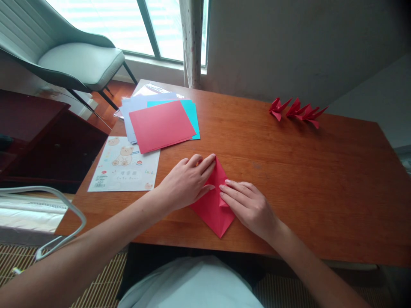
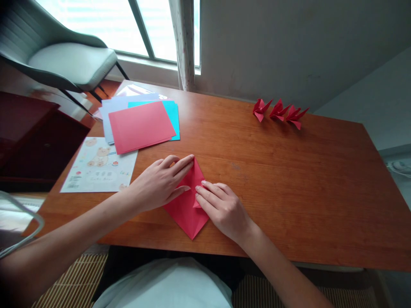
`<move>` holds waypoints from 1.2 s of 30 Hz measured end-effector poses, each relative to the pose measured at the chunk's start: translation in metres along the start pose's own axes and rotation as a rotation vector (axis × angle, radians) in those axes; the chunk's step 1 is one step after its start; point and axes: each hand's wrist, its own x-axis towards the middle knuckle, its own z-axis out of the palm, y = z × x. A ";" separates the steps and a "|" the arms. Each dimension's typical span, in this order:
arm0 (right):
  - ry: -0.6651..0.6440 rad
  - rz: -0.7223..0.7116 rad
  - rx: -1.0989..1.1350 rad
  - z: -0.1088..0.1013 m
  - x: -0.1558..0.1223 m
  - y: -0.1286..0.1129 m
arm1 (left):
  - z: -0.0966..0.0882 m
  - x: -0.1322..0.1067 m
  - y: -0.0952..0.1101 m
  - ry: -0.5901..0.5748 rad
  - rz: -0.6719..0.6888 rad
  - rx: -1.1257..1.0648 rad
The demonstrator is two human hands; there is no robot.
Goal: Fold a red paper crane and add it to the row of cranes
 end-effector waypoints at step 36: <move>0.002 -0.020 -0.022 0.002 -0.001 0.001 | -0.003 -0.012 0.034 0.089 0.005 -0.016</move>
